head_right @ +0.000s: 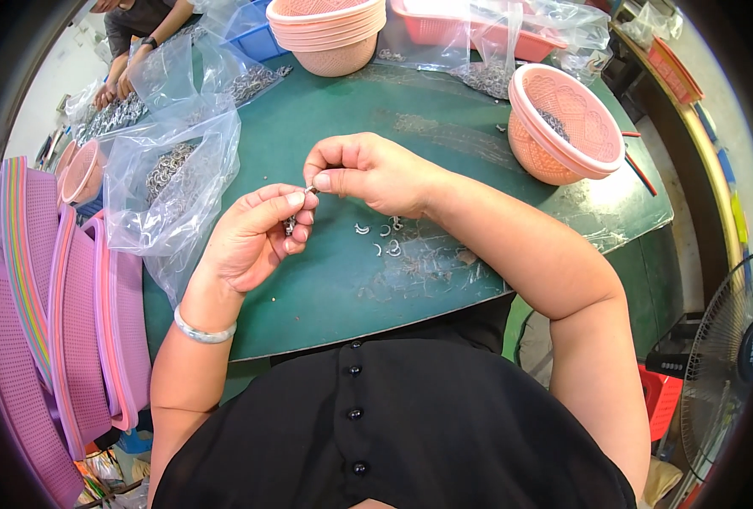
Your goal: The person picks up and joins together small metal hardware components by hand on a work surface, placing the assembled pieces into a pile.
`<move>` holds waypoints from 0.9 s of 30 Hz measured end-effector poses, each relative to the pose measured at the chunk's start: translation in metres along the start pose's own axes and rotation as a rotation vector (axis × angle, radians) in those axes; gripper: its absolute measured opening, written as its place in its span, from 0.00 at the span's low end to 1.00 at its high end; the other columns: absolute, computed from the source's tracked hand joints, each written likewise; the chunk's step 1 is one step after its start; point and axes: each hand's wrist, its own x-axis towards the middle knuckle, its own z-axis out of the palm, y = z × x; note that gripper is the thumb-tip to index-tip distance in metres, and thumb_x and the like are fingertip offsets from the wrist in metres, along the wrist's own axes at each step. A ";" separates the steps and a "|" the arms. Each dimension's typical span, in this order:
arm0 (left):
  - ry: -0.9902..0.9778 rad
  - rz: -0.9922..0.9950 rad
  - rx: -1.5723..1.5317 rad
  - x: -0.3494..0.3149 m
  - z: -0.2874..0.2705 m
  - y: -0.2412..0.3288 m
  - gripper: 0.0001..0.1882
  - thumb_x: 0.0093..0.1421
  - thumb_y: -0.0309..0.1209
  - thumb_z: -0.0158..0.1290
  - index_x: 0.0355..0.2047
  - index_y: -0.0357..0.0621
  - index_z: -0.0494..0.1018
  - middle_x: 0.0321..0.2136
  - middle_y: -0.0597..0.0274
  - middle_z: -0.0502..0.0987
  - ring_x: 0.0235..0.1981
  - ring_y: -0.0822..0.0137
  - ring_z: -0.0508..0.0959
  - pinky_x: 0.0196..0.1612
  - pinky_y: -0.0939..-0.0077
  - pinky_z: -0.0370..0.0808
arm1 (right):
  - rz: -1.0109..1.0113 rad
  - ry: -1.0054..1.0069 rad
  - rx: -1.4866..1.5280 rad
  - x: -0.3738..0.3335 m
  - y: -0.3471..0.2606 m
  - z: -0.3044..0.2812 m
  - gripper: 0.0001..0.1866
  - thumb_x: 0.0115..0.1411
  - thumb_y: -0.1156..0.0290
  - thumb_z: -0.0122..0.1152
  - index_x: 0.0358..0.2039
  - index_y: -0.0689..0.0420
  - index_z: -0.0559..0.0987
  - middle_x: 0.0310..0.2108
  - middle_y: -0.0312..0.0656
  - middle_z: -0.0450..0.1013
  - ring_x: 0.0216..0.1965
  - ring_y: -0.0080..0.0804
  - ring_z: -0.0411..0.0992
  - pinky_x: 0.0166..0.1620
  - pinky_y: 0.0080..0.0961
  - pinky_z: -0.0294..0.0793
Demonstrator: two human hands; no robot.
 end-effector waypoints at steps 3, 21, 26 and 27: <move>-0.011 0.006 -0.015 0.000 0.001 0.000 0.06 0.55 0.28 0.51 0.30 0.37 0.73 0.21 0.66 0.72 0.20 0.78 0.70 0.22 0.88 0.67 | -0.050 0.013 -0.034 0.000 0.000 0.000 0.04 0.57 0.74 0.49 0.29 0.61 0.71 0.29 0.32 0.67 0.33 0.18 0.63 0.40 0.17 0.63; 0.035 0.017 0.042 -0.002 0.008 -0.002 0.06 0.54 0.27 0.52 0.28 0.37 0.73 0.20 0.67 0.72 0.18 0.79 0.69 0.20 0.89 0.66 | -0.101 0.036 -0.210 -0.004 -0.008 0.002 0.04 0.56 0.76 0.50 0.30 0.63 0.72 0.29 0.34 0.68 0.33 0.19 0.65 0.39 0.17 0.65; 0.036 0.017 0.050 -0.002 0.008 -0.003 0.06 0.53 0.28 0.52 0.27 0.37 0.73 0.18 0.67 0.71 0.17 0.79 0.68 0.19 0.89 0.64 | -0.069 0.022 -0.107 -0.004 -0.006 0.003 0.05 0.57 0.73 0.50 0.31 0.61 0.73 0.27 0.31 0.69 0.32 0.17 0.65 0.39 0.17 0.65; 0.035 0.016 0.050 -0.002 0.008 -0.003 0.06 0.53 0.28 0.52 0.27 0.37 0.73 0.18 0.67 0.71 0.17 0.79 0.68 0.19 0.89 0.64 | -0.044 0.019 -0.090 -0.005 -0.007 0.003 0.06 0.57 0.72 0.51 0.31 0.61 0.73 0.27 0.31 0.69 0.32 0.17 0.64 0.38 0.17 0.65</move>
